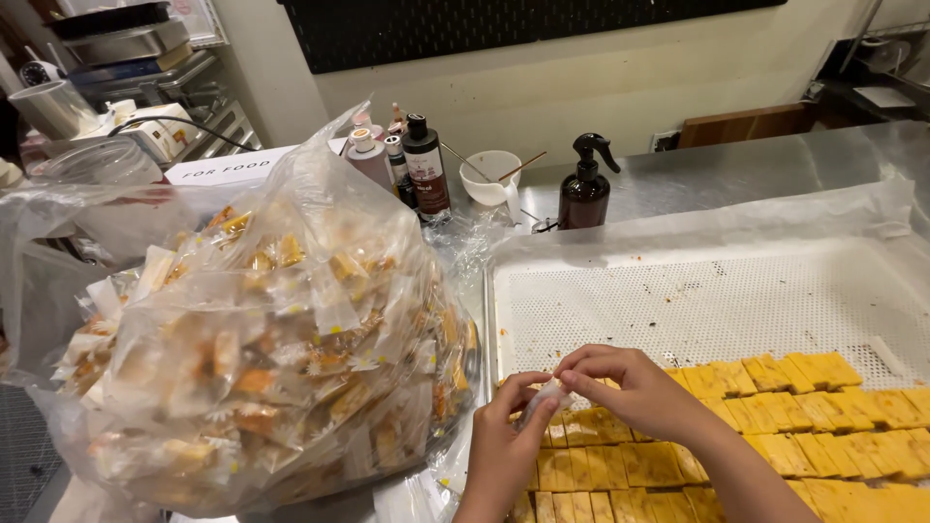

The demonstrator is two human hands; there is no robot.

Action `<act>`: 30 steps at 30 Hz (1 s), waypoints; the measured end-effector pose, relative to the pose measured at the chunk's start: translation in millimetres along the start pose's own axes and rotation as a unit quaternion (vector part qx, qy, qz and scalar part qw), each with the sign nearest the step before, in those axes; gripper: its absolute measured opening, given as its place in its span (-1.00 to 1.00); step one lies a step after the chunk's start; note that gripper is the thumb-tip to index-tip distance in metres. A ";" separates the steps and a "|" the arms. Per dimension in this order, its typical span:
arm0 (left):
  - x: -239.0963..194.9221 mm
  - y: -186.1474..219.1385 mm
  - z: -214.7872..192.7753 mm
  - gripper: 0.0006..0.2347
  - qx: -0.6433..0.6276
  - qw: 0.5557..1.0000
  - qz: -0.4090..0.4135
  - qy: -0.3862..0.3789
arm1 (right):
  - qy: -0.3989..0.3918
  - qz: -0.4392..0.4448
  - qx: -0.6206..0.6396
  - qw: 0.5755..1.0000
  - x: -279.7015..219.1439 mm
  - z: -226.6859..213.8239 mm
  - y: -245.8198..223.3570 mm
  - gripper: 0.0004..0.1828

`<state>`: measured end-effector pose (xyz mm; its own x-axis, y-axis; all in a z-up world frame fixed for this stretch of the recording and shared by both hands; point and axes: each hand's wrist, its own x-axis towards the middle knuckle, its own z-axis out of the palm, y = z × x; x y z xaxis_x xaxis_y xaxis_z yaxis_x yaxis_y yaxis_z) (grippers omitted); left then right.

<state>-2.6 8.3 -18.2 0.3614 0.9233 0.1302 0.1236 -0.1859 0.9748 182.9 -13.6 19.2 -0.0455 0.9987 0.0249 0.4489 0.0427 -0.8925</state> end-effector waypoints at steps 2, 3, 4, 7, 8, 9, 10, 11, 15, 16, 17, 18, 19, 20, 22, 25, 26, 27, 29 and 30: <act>0.8 -1.2 -0.3 -0.83 0.000 1.000 0.015 0.006 | 0.014 0.032 0.000 0.999 -1.2 -0.8 -13.0 -0.67; 1.2 -2.4 0.3 -0.82 -0.003 0.999 0.031 0.010 | 0.029 0.066 -0.003 0.997 -2.2 -1.6 -19.1 -0.68; 2.1 -1.3 0.8 -0.82 -0.002 0.999 0.032 0.012 | 0.028 0.064 -0.003 0.998 -0.7 -3.5 -12.7 -0.68; 0.4 0.3 -0.5 -0.80 0.014 1.000 0.003 0.027 | 0.054 0.048 -0.051 0.996 3.2 -2.4 7.1 -0.78; -1.2 0.7 -0.9 -0.81 0.022 0.999 0.017 0.034 | 0.065 0.058 -0.080 0.993 4.5 -0.1 13.5 -0.78; -2.2 0.8 0.3 -0.82 0.029 0.998 0.033 0.041 | 0.078 0.067 -0.112 0.988 5.1 0.8 20.5 -0.77; -2.2 2.3 0.6 -0.82 0.029 0.998 0.032 0.040 | 0.078 0.068 -0.112 0.988 6.6 1.4 24.2 -0.77; -2.2 3.6 0.5 -0.80 0.032 0.998 0.032 0.037 | 0.073 0.043 -0.125 0.988 8.9 2.3 28.0 -0.78; 0.1 -3.9 1.3 -0.73 0.054 0.997 0.050 0.030 | 0.071 -0.036 -0.135 0.988 9.6 3.8 35.5 -0.65; 0.6 -4.7 -1.6 -0.73 0.057 0.997 0.045 0.032 | 0.066 -0.036 -0.131 0.989 10.8 7.6 21.8 -0.65; -0.7 -6.3 2.1 -0.74 0.096 0.992 0.078 0.016 | 0.073 0.021 -0.129 0.989 5.9 7.1 10.5 -0.77; -2.3 -7.8 5.7 -0.74 0.135 0.985 0.111 0.000 | 0.080 0.078 -0.126 0.986 1.4 6.8 -1.1 -0.87; -5.1 -8.7 6.0 -0.74 0.135 0.985 0.105 0.002 | 0.074 0.079 -0.125 0.986 1.8 8.0 6.8 -0.87; -7.7 -8.7 6.2 -0.76 0.126 0.978 0.167 0.022 | 0.083 0.025 -0.144 0.986 2.2 8.9 13.9 -0.86; -7.8 -11.1 9.9 -0.77 0.114 0.966 0.230 0.032 | 0.099 -0.024 -0.162 0.981 0.4 7.1 21.9 -0.84; -6.1 -9.6 9.8 -0.81 0.106 0.954 0.269 0.077 | 0.120 -0.074 -0.202 0.969 3.7 5.6 19.8 -0.84; -8.3 -4.1 10.0 -0.81 0.073 0.957 0.262 0.101 | 0.121 -0.081 -0.221 0.964 3.6 4.7 20.0 -0.83; -12.3 0.8 9.8 -0.81 0.042 0.959 0.252 0.126 | 0.120 -0.088 -0.238 0.960 3.0 5.2 20.9 -0.82; -17.6 16.7 0.4 -0.83 0.015 0.957 0.259 0.131 | 0.112 -0.080 -0.242 0.960 1.0 6.5 14.4 -0.81; -21.0 24.6 -3.8 -0.85 -0.013 0.955 0.263 0.135 | 0.103 -0.069 -0.246 0.961 -0.3 7.0 11.2 -0.81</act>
<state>-10.6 -14.4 3.8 0.1148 0.7581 0.6419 -0.0326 -0.6430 0.7652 181.7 -13.6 6.1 0.0189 0.9649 0.2620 0.8219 0.1343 -0.5537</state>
